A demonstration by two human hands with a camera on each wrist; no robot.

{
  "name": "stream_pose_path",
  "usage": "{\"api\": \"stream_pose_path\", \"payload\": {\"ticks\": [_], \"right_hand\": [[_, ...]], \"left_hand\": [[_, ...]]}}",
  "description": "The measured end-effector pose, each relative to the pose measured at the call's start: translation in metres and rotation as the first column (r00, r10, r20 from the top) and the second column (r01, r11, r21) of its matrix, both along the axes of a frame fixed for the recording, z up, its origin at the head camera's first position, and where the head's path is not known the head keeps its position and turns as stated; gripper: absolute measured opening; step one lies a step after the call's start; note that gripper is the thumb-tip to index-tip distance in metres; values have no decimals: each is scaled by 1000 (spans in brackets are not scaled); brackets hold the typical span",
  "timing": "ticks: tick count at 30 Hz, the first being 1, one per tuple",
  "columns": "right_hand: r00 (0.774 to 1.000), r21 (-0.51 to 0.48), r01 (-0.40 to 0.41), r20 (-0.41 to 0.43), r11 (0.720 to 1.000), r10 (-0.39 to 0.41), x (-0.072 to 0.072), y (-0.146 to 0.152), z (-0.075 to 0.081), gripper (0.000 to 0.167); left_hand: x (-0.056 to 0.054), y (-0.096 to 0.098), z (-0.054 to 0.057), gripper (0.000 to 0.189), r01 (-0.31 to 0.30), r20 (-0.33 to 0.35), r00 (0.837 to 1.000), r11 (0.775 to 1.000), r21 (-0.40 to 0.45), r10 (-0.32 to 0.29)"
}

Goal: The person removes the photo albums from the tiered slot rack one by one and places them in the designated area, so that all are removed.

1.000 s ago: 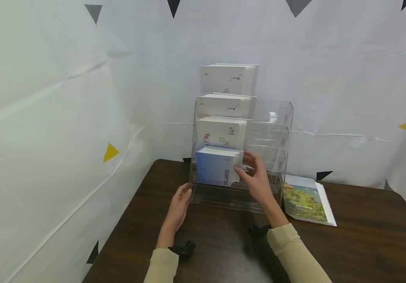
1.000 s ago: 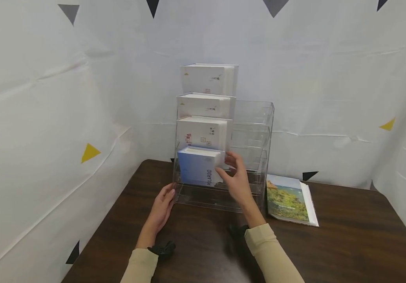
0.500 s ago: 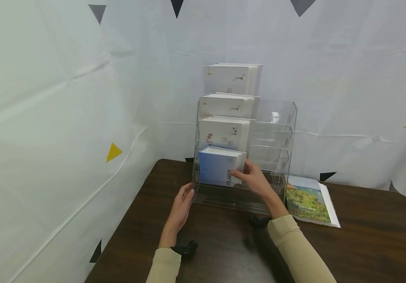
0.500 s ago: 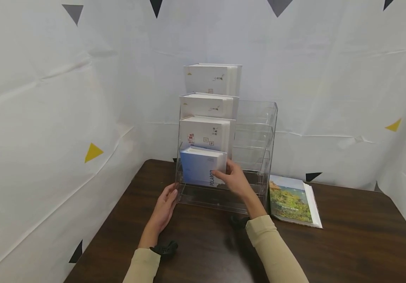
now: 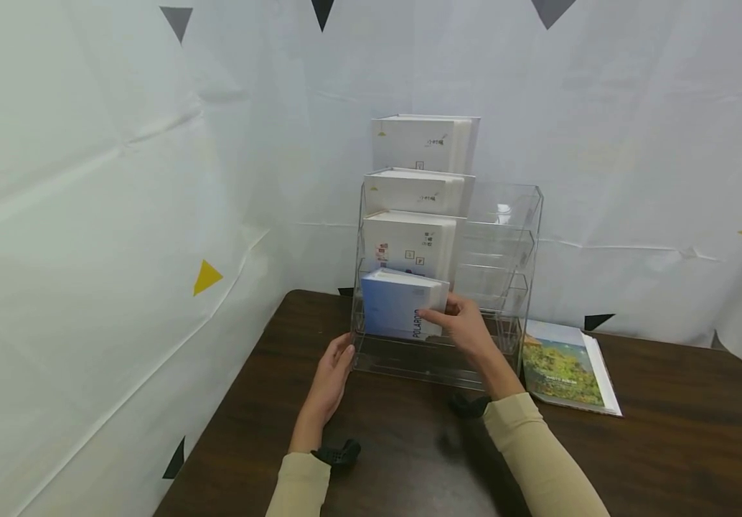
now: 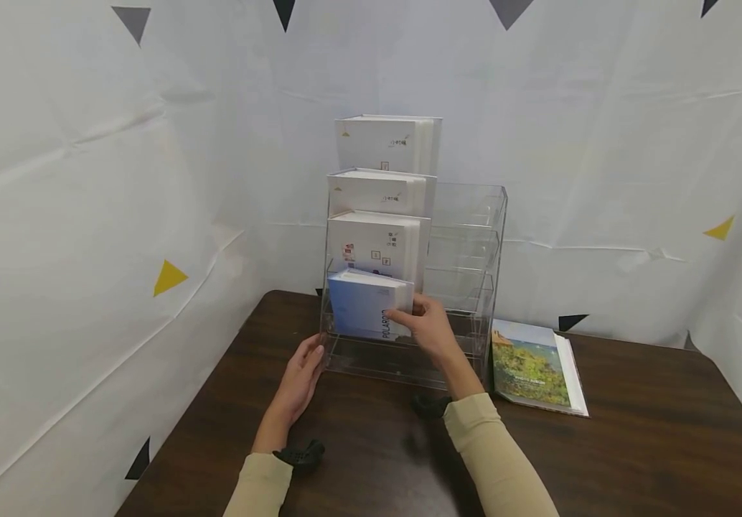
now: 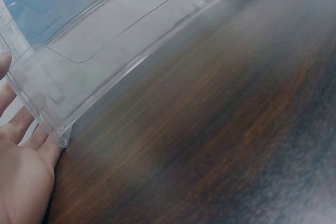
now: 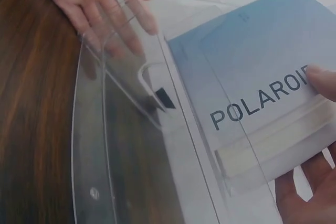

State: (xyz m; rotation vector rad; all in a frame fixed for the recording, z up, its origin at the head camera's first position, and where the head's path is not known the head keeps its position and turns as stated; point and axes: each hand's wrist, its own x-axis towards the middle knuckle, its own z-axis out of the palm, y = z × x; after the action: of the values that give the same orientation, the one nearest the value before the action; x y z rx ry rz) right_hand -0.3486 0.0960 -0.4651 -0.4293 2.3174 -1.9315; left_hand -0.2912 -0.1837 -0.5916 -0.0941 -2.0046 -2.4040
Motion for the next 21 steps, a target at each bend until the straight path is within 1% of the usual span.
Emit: {"api": "stream_pose_path", "payload": {"ticks": [6, 13, 18, 21], "right_hand": [[999, -23, 33, 40, 999, -32, 1, -3, 2, 43], [995, -48, 42, 92, 998, -38, 2, -2, 8, 47], [995, -49, 44, 96, 998, -39, 3, 1, 12, 45], [994, -44, 45, 104, 998, -40, 4, 3, 14, 43]], "left_hand": [[0, 0, 0, 57, 0, -3, 1000, 1000, 11, 0], [-1, 0, -1, 57, -1, 7, 1000, 1000, 0, 1], [-1, 0, -1, 56, -8, 5, 1000, 1000, -3, 8], [0, 0, -1, 56, -7, -9, 1000, 1000, 6, 7]]}}
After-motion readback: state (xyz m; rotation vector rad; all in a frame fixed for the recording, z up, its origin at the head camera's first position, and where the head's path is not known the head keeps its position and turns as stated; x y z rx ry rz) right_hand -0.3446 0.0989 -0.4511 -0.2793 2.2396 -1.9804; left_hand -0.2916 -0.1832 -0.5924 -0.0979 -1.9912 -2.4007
